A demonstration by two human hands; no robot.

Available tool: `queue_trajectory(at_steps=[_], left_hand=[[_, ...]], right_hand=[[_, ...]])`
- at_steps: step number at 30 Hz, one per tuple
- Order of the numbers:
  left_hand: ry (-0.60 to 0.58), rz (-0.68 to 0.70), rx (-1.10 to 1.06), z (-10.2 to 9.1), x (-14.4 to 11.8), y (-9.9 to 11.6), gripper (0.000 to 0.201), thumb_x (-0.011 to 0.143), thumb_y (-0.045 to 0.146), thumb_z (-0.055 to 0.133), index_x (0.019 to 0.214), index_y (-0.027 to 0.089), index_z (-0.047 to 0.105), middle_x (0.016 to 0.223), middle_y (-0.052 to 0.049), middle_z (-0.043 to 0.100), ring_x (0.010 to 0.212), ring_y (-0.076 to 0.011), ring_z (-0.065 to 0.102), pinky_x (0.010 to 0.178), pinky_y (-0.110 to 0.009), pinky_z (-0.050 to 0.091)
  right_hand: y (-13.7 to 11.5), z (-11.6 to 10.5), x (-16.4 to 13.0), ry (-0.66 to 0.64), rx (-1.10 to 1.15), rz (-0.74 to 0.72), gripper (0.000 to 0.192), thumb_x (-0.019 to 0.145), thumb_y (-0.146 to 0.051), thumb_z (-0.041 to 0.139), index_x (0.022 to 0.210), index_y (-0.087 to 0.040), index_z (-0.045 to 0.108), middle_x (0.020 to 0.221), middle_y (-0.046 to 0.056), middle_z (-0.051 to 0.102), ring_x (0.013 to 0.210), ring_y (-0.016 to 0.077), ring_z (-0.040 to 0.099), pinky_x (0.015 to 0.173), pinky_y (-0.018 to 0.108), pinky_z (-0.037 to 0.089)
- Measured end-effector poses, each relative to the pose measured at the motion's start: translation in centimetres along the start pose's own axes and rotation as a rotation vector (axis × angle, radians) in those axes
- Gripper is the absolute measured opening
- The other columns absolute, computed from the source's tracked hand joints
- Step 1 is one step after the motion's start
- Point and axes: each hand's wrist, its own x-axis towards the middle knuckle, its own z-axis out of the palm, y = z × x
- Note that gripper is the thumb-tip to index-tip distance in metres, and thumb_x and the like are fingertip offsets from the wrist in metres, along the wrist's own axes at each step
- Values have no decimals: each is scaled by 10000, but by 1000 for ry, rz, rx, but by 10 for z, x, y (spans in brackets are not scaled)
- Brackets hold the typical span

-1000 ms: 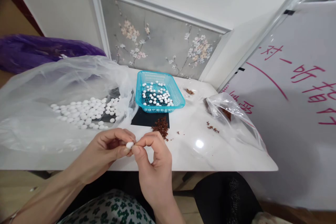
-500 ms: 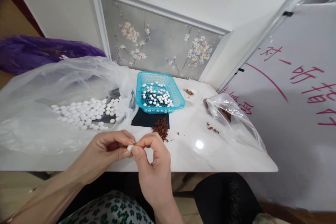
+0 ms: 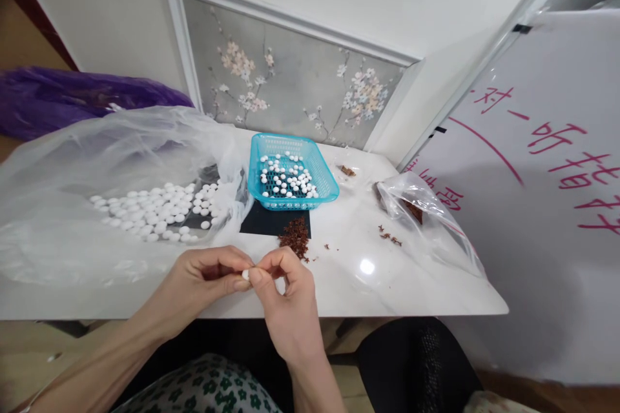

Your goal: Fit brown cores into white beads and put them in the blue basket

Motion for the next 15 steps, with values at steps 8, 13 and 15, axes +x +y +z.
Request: queue_trajectory(at_steps=[8, 13, 15], left_hand=[[-2, -84, -126, 2, -2, 5, 275, 701, 178, 743, 933, 216, 598, 789, 25, 713, 727, -111, 644, 735, -231, 489], [-87, -110, -109, -1, -2, 5, 322, 715, 183, 734, 990, 221, 569, 793, 40, 680, 766, -99, 619, 742, -213, 465], [-123, -139, -114, -2, -2, 5, 343, 711, 181, 736, 1003, 219, 560, 785, 41, 674, 759, -95, 608, 731, -208, 455]], right_hand=[[1, -9, -5, -124, 76, -3, 148, 929, -286, 494, 974, -220, 619, 813, -8, 563, 733, 116, 519, 678, 216, 424], [-3, -22, -5, -246, -121, -95, 237, 926, -245, 517, 1119, -266, 653, 839, 5, 547, 772, 128, 530, 715, 233, 425], [-6, -25, -3, -305, -168, -111, 260, 928, -227, 513, 1135, -281, 661, 856, 11, 556, 784, 131, 540, 716, 235, 428]])
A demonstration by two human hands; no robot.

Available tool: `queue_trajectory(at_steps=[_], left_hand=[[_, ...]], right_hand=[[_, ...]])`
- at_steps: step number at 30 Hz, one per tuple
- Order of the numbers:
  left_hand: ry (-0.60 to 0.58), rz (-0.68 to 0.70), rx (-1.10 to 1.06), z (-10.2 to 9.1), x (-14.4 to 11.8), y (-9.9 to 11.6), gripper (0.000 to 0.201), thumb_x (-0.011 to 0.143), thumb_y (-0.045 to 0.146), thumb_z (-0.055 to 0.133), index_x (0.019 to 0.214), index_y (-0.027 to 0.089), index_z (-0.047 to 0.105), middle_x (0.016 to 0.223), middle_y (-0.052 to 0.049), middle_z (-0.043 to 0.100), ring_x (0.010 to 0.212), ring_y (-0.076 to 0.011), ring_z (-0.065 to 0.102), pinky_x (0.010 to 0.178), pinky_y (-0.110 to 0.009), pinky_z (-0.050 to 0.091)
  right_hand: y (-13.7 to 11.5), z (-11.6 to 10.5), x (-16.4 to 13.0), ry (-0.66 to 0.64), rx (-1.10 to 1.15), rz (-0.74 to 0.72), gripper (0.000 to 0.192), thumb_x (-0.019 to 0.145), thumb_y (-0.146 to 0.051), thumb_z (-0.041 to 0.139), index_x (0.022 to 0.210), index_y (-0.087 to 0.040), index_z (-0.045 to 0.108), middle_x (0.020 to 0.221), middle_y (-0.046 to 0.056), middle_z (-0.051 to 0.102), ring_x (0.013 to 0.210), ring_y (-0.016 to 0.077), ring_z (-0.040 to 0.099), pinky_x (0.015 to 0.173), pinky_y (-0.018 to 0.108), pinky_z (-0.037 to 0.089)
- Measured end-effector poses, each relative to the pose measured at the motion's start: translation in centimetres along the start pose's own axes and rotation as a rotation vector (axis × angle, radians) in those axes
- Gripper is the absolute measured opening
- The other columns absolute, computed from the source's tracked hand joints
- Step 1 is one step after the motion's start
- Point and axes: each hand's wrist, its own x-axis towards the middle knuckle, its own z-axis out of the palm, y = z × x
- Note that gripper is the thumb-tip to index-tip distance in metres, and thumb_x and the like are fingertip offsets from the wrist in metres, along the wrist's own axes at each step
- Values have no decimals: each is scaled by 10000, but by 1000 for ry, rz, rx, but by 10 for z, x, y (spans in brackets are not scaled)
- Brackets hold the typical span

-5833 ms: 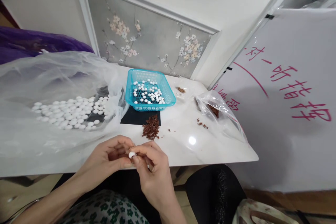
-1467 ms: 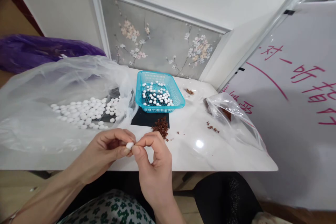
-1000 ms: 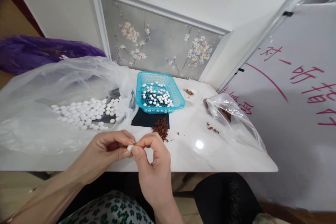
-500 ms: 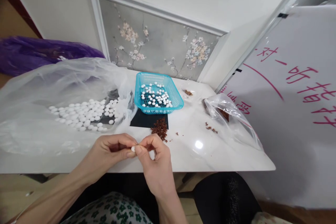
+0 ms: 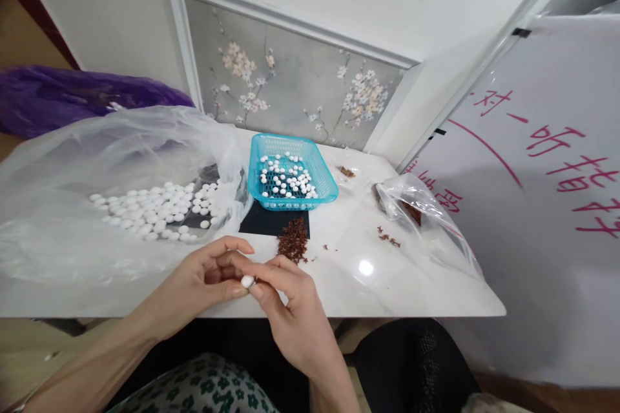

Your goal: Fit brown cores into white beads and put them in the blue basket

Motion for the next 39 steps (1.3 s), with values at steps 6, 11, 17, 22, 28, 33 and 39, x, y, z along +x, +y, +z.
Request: queue_trajectory(at_steps=[6, 11, 17, 22, 28, 33, 39], left_hand=[[-41, -63, -3, -1, 0, 1, 326, 700, 189, 742, 972, 204, 562, 796, 27, 690, 720, -88, 590, 688, -201, 434], [-55, -51, 7, 0, 2, 0, 283, 706, 199, 743, 938, 192, 581, 793, 26, 679, 735, -88, 589, 701, -203, 435], [-27, -50, -46, 2, 2, -5, 241, 686, 210, 767, 851, 167, 596, 728, 41, 640, 660, -59, 549, 634, -170, 412], [-12, -66, -90, 5, 2, -9, 218, 684, 198, 767, 812, 158, 595, 691, 41, 624, 636, -61, 534, 623, -175, 407], [-3, -48, -79, 7, 2, -11, 196, 702, 187, 751, 820, 165, 595, 713, 43, 607, 679, -64, 522, 657, -172, 403], [-1, -39, -87, 5, 1, -10, 188, 740, 234, 726, 856, 167, 594, 692, 43, 602, 643, -56, 515, 650, -172, 403], [21, -19, -126, 11, -4, -8, 244, 758, 285, 703, 949, 174, 600, 744, 14, 643, 656, -83, 581, 673, -211, 458]], right_hand=[[-4, -6, -1, -44, -63, -34, 279, 921, -171, 504, 1114, -279, 673, 886, 18, 583, 794, 132, 568, 696, 232, 440], [-1, 1, -5, 23, -106, -80, 291, 915, -117, 472, 1096, -252, 655, 910, 27, 580, 819, 144, 571, 722, 245, 451], [3, 16, -7, 130, -151, -162, 301, 910, -64, 409, 1064, -212, 621, 914, 44, 543, 835, 157, 560, 744, 266, 454], [10, 23, -8, 177, -192, -219, 304, 909, -52, 385, 1070, -195, 599, 912, 56, 513, 827, 160, 544, 739, 278, 459], [11, 20, -8, 186, -163, -184, 288, 920, -91, 407, 1083, -215, 609, 933, 53, 532, 863, 168, 555, 757, 286, 460], [7, 9, -8, 45, -74, -88, 295, 956, -181, 410, 1172, -264, 593, 962, 38, 551, 892, 160, 567, 796, 277, 464], [6, 6, 2, 84, -159, -111, 194, 936, -209, 471, 1038, -223, 635, 908, 40, 583, 850, 163, 582, 755, 275, 470]])
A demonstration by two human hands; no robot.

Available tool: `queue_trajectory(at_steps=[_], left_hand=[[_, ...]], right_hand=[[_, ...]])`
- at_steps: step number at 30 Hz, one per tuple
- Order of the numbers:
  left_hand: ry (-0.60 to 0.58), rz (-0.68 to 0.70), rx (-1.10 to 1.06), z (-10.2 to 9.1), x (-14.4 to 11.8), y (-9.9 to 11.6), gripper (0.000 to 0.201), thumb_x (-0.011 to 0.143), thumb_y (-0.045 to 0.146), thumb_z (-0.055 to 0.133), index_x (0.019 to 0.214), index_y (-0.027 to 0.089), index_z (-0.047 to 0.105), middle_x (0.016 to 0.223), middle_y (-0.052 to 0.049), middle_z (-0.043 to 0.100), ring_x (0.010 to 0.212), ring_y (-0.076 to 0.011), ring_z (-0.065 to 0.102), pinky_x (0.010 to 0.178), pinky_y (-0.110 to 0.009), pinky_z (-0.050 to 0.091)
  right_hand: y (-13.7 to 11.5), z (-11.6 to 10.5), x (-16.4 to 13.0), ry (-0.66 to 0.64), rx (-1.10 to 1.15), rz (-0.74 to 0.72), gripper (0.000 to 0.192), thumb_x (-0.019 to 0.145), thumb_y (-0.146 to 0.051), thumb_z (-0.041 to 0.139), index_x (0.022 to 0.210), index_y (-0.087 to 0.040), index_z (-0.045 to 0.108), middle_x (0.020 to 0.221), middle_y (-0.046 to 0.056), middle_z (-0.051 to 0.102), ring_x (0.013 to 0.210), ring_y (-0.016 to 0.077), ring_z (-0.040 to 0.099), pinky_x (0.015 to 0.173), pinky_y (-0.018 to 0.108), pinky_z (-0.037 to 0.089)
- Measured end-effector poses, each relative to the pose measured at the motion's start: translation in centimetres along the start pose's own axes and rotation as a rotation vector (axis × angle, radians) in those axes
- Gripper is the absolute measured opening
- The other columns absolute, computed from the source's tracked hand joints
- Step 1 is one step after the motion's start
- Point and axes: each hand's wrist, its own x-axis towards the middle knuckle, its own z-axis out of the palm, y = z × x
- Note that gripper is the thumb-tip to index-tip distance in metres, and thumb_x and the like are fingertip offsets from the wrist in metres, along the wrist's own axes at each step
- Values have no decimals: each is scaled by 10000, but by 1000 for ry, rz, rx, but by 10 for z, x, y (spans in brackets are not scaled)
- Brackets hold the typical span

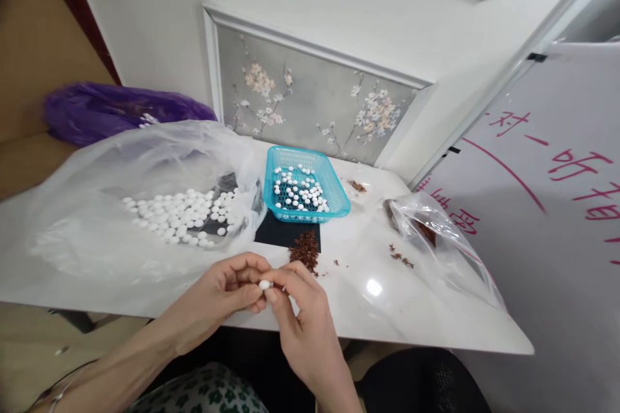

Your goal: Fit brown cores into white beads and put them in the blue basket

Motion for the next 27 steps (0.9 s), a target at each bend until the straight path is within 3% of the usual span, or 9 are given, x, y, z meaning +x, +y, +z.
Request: queue_trajectory(at_steps=[3, 5, 7, 10, 13, 17, 22, 27], left_hand=[[54, 54, 98, -1, -5, 11, 247, 779, 315, 664, 976, 175, 613, 806, -16, 668, 716, -126, 626, 702, -246, 488], [122, 131, 285, -8, -9, 25, 213, 799, 321, 627, 955, 176, 636, 844, -34, 683, 741, -151, 638, 715, -262, 491], [270, 244, 562, -22, -11, 43, 182, 819, 320, 588, 930, 194, 657, 853, -37, 697, 761, -172, 639, 730, -270, 480], [501, 386, 1062, -48, -8, 66, 205, 858, 301, 507, 950, 223, 672, 941, -52, 706, 853, -214, 627, 791, -301, 444], [479, 317, 1418, -68, 3, 71, 251, 856, 213, 442, 900, 196, 689, 943, -95, 705, 877, -249, 620, 808, -337, 420], [414, 242, 1458, -78, 17, 57, 196, 783, 161, 489, 766, 190, 682, 785, -90, 698, 779, -245, 627, 724, -313, 425], [369, 228, 1488, -80, 23, 48, 190, 757, 147, 472, 731, 204, 651, 800, -74, 682, 770, -233, 616, 681, -291, 412], [414, 343, 1524, -78, 22, 56, 135, 798, 185, 455, 741, 206, 576, 837, -72, 657, 737, -227, 597, 711, -328, 421]], right_hand=[[-1, -7, 19, 91, -128, -57, 172, 932, -226, 465, 974, -201, 629, 894, 51, 601, 817, 173, 587, 733, 290, 473], [1, -17, 39, 203, -244, -94, 150, 915, -250, 493, 934, -200, 633, 873, 48, 613, 778, 175, 588, 723, 299, 472], [7, -28, 62, 335, -376, -114, 136, 891, -268, 527, 909, -198, 642, 862, 53, 624, 776, 188, 589, 744, 319, 472], [22, -41, 91, 368, -484, -51, 233, 871, -232, 512, 1068, -187, 629, 983, 107, 634, 797, 223, 601, 753, 359, 466], [36, -48, 100, 344, -490, -22, 325, 869, -211, 481, 1165, -160, 604, 1065, 139, 647, 833, 239, 620, 764, 371, 471], [40, -51, 83, 342, -499, 31, 293, 873, -269, 469, 1045, -149, 673, 956, 113, 701, 787, 220, 631, 759, 360, 482], [36, -55, 46, 244, -494, 139, 232, 848, -285, 506, 842, -180, 713, 792, 52, 722, 665, 184, 624, 669, 303, 492], [39, -53, 14, 183, -484, 221, 190, 824, -226, 512, 782, -191, 694, 762, 36, 711, 663, 180, 628, 650, 285, 474]])
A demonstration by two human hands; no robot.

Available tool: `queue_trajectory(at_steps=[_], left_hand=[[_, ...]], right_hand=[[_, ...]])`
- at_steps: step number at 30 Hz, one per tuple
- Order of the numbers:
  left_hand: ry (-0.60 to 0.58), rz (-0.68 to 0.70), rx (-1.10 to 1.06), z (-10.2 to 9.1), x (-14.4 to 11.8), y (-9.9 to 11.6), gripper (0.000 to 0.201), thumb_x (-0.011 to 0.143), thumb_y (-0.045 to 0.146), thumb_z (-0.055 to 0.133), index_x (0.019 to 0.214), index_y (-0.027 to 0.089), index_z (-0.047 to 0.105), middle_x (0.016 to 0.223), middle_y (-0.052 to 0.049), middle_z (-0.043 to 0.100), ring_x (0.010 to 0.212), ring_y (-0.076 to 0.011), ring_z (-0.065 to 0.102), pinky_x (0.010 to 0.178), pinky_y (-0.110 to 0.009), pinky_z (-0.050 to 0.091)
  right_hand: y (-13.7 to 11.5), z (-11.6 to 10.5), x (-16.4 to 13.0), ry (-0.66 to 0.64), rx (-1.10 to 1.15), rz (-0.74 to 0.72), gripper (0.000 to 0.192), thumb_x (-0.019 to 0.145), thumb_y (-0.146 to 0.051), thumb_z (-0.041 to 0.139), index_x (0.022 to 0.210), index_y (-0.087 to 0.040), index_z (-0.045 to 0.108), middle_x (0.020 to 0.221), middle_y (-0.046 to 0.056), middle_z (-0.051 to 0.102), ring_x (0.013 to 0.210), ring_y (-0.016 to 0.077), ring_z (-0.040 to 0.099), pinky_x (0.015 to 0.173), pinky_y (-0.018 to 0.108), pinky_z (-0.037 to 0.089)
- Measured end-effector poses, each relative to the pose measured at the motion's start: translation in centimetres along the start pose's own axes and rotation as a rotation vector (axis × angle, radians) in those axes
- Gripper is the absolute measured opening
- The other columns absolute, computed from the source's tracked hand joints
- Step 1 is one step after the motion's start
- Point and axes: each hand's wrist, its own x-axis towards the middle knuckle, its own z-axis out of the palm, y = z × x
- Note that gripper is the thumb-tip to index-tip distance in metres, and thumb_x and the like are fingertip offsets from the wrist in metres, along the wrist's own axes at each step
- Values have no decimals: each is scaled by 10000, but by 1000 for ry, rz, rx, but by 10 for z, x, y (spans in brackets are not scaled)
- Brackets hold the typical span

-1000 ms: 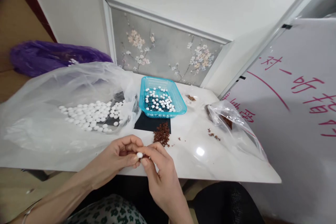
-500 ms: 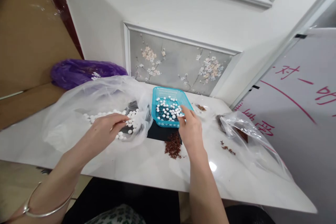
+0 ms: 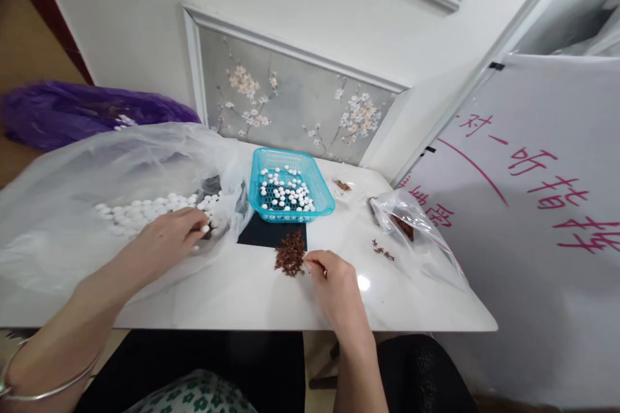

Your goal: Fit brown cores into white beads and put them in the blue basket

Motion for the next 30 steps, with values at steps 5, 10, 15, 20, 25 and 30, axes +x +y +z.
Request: queue_trajectory(at_steps=[5, 10, 15, 20, 25, 30], left_hand=[[125, -62, -322, -14, -11, 24, 76, 810, 273, 550, 771, 208, 562, 1206, -76, 591, 819, -193, 628, 807, -316, 474], [-129, -68, -888, -5, -31, 61, 111, 770, 294, 650, 780, 193, 605, 1131, -75, 613, 890, -177, 619, 779, -253, 490], [-507, -135, -1264, 24, -37, 81, 94, 760, 241, 676, 794, 171, 621, 905, -36, 650, 786, -122, 591, 717, -222, 459], [-464, -228, -1489, 42, -34, 85, 147, 730, 244, 722, 823, 180, 627, 758, 11, 620, 691, -96, 572, 651, -201, 440], [-430, -317, -1679, 50, -34, 82, 122, 718, 233, 747, 796, 177, 672, 769, 0, 640, 696, -83, 589, 636, -168, 463], [-458, -324, -1777, 53, -34, 78, 91, 734, 177, 734, 823, 183, 715, 825, 1, 667, 734, -63, 605, 691, -141, 477]], right_hand=[[5, 13, -13, -1, 2, 32, 178, 805, -207, 507, 779, -204, 683, 770, 38, 669, 678, 193, 595, 653, 304, 447], [6, 20, -15, 33, 54, 53, 184, 814, -224, 501, 739, -197, 667, 781, 45, 627, 689, 189, 559, 668, 304, 431], [-2, 11, -27, 6, 410, 139, 182, 883, -306, 506, 793, -185, 607, 695, 15, 580, 614, 145, 516, 595, 261, 430], [-23, 9, -37, -68, 1141, 264, 172, 829, -365, 638, 814, -214, 558, 645, -19, 512, 544, 101, 455, 473, 196, 379], [-42, 17, -35, -106, 1287, 267, 238, 798, -387, 673, 776, -220, 504, 635, -39, 439, 493, 82, 403, 430, 185, 346], [-49, 28, -35, -130, 1326, 207, 203, 835, -350, 638, 756, -213, 511, 713, -25, 443, 578, 92, 421, 532, 223, 385]])
